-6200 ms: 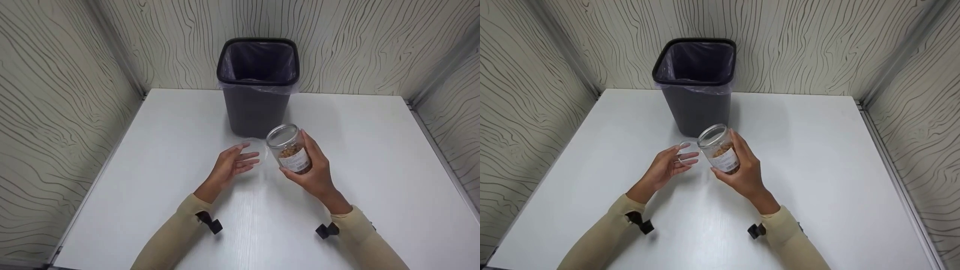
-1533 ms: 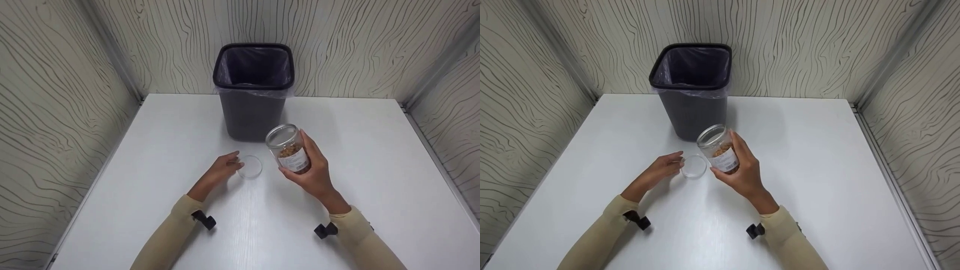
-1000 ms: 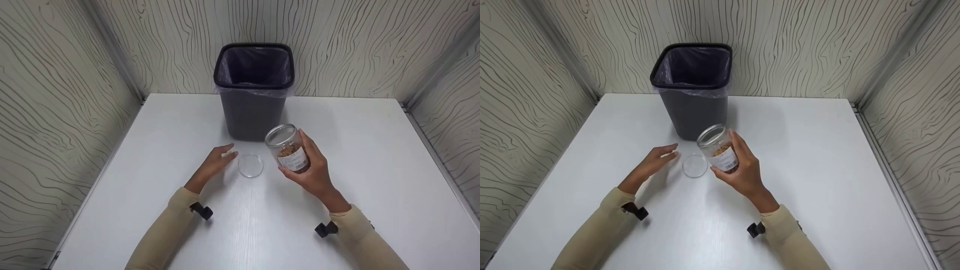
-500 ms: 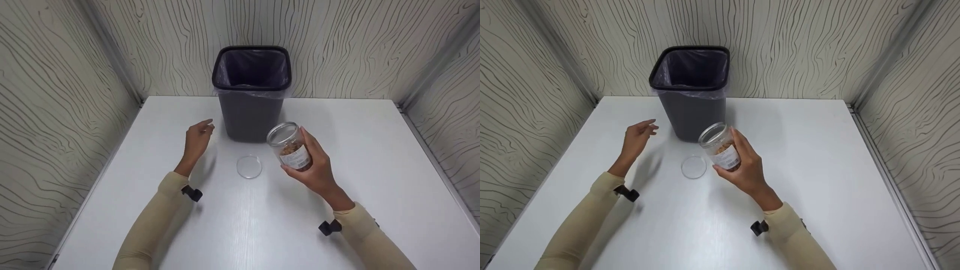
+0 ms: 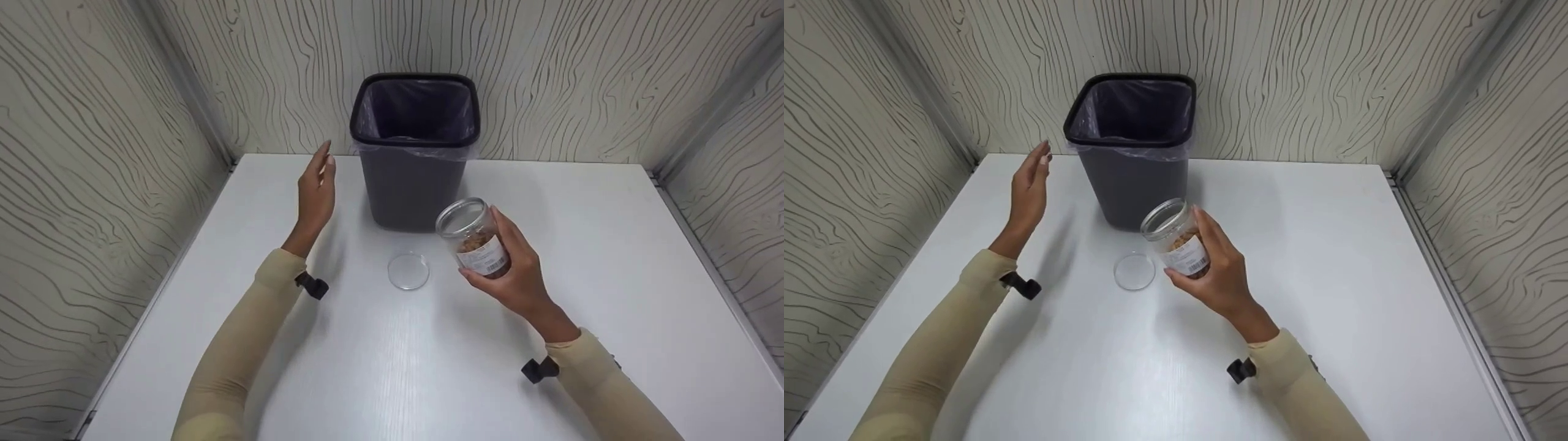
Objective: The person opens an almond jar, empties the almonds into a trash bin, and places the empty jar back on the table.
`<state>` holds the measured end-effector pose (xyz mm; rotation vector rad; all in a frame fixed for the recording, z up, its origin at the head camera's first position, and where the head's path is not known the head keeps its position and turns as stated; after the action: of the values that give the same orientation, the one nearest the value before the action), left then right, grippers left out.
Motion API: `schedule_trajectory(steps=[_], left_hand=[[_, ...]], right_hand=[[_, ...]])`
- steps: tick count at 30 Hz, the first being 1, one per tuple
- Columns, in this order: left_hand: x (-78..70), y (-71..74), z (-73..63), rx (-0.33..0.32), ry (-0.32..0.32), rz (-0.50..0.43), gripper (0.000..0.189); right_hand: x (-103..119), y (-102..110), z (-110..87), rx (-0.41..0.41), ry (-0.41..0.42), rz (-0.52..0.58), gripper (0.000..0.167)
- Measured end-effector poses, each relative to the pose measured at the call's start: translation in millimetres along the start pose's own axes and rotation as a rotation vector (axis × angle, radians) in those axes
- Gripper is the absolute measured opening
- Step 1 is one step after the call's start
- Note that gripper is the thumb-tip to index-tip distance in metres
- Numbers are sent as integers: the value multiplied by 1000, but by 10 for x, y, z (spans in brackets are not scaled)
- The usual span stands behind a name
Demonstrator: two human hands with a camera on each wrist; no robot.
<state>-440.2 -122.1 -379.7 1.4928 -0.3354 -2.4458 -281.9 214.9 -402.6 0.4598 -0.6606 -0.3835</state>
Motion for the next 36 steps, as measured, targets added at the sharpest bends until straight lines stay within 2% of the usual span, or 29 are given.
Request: schedule_trajectory(steps=[8, 11, 18, 25, 36], left_hand=[[-357, 15, 343, 54, -105, 46, 53], [-431, -9, 457, 79, -123, 66, 55], [-419, -144, 651, 147, -131, 86, 55], [-335, -193, 712, 177, -80, 82, 53], [-473, -237, 826, 219, -109, 101, 53]], right_hand=[[7, -13, -3, 1, 9, 0, 110], [10, -17, 0, 3, 9, -3, 111], [0, -40, 3, 8, -6, 12, 111], [-4, -89, -7, 21, -7, 22, 111], [2, -107, -32, 24, -4, 15, 110]])
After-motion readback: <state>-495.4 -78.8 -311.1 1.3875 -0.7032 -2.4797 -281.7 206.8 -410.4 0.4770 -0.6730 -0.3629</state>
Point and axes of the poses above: each hand's wrist, its own z-axis towards the middle knuckle, its own y-axis out of the back of the hand, x = y × z, the point moved 10 cm from there along z, towards the middle knuckle, and after that the axes turned 7 degrees about x, right-handed, at the moved point
